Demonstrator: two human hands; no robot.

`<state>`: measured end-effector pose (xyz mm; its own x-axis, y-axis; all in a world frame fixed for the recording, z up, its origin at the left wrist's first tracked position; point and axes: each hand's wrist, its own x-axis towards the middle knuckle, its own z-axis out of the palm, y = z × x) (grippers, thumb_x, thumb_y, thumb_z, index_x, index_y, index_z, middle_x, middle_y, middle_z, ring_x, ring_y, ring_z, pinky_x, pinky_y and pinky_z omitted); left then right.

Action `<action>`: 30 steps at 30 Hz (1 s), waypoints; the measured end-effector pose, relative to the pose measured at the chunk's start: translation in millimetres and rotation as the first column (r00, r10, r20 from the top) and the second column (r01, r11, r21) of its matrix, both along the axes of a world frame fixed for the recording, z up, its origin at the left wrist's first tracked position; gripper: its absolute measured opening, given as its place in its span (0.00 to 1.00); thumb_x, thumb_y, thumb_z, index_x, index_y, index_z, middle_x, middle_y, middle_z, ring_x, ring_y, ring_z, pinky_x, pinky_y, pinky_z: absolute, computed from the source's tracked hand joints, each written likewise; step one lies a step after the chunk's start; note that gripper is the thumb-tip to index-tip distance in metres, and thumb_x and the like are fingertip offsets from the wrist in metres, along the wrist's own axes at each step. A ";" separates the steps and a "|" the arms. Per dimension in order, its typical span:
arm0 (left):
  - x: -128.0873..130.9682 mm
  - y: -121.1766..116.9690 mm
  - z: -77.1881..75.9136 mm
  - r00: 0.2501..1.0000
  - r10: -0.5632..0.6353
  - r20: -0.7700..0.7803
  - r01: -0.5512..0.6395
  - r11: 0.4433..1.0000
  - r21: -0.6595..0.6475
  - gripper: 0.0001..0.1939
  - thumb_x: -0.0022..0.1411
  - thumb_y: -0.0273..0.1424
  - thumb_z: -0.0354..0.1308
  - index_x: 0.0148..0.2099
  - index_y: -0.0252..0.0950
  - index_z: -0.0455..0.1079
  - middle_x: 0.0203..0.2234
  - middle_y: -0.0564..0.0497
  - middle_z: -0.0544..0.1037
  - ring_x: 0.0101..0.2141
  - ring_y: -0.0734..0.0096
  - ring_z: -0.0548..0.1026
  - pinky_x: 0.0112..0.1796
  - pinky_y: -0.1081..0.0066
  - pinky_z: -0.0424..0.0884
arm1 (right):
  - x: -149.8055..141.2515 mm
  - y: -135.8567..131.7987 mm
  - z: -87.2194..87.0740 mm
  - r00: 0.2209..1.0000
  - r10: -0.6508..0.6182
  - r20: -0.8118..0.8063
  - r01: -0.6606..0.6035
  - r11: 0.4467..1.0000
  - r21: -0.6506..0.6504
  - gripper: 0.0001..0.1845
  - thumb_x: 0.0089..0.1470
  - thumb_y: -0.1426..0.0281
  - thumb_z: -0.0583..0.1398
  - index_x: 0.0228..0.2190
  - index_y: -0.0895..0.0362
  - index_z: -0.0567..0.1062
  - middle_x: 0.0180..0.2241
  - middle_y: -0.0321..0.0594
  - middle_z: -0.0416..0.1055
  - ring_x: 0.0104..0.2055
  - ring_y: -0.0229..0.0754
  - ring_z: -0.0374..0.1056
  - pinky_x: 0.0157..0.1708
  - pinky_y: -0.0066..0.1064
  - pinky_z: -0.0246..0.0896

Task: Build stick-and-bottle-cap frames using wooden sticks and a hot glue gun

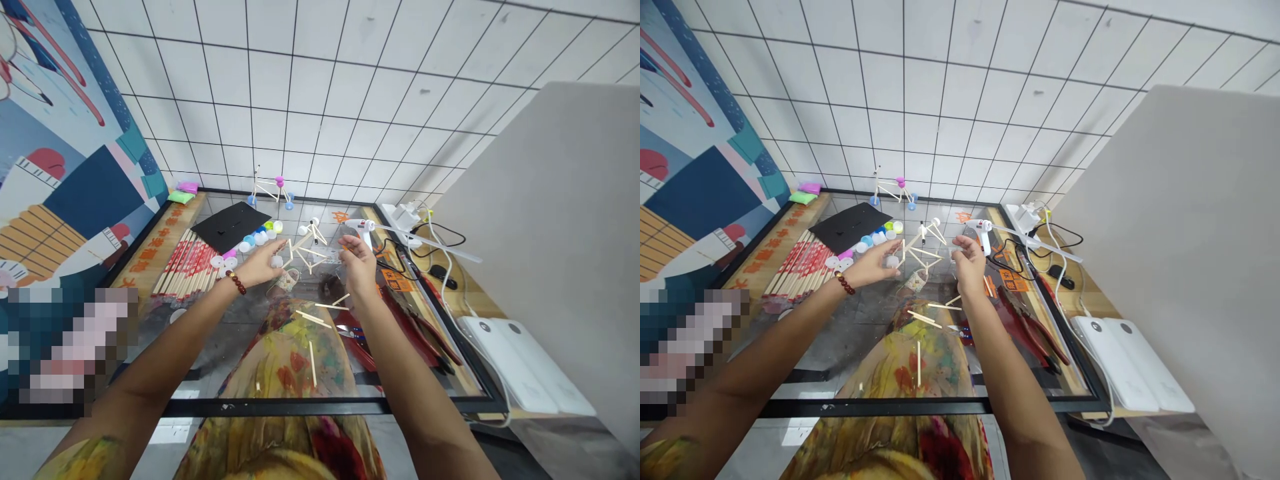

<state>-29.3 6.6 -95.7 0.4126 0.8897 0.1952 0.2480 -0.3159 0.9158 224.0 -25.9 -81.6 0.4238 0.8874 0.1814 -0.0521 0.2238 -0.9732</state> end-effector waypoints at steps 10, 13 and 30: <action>-5.8 -9.7 32.9 0.956 -0.015 -0.291 0.030 0.999 0.045 0.51 0.46 0.33 0.71 0.70 0.37 0.54 0.63 0.36 0.65 0.61 0.47 0.67 0.55 0.54 0.69 | 5.7 3.9 3.6 0.994 -0.064 -0.087 0.070 0.995 0.071 0.20 0.35 0.69 0.62 0.36 0.55 0.74 0.37 0.39 0.74 0.30 0.36 0.64 0.28 0.28 0.59; -10.8 -22.6 68.3 0.899 0.149 -0.413 -0.024 0.956 0.294 0.39 0.52 0.33 0.66 0.65 0.34 0.61 0.61 0.39 0.69 0.61 0.52 0.67 0.61 0.54 0.62 | 7.6 -0.6 14.1 0.995 -0.061 -0.073 0.067 0.993 0.094 0.18 0.38 0.68 0.64 0.37 0.55 0.75 0.38 0.38 0.74 0.28 0.34 0.63 0.27 0.27 0.56; 56.7 -141.0 102.5 0.549 -0.250 -0.798 0.696 0.665 0.270 0.11 0.58 0.21 0.56 0.40 0.38 0.75 0.37 0.48 0.79 0.40 0.63 0.76 0.39 0.66 0.71 | 86.3 -122.7 16.7 0.231 0.593 0.771 -0.344 0.791 -0.506 0.10 0.49 0.67 0.66 0.36 0.55 0.78 0.37 0.40 0.75 0.39 0.43 0.70 0.41 0.33 0.64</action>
<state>27.4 -134.4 6.8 0.9362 0.3510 0.0165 0.3400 -0.9167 0.2100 310.3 -148.7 -64.9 -0.3727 0.9265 -0.0516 0.7964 0.2908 -0.5302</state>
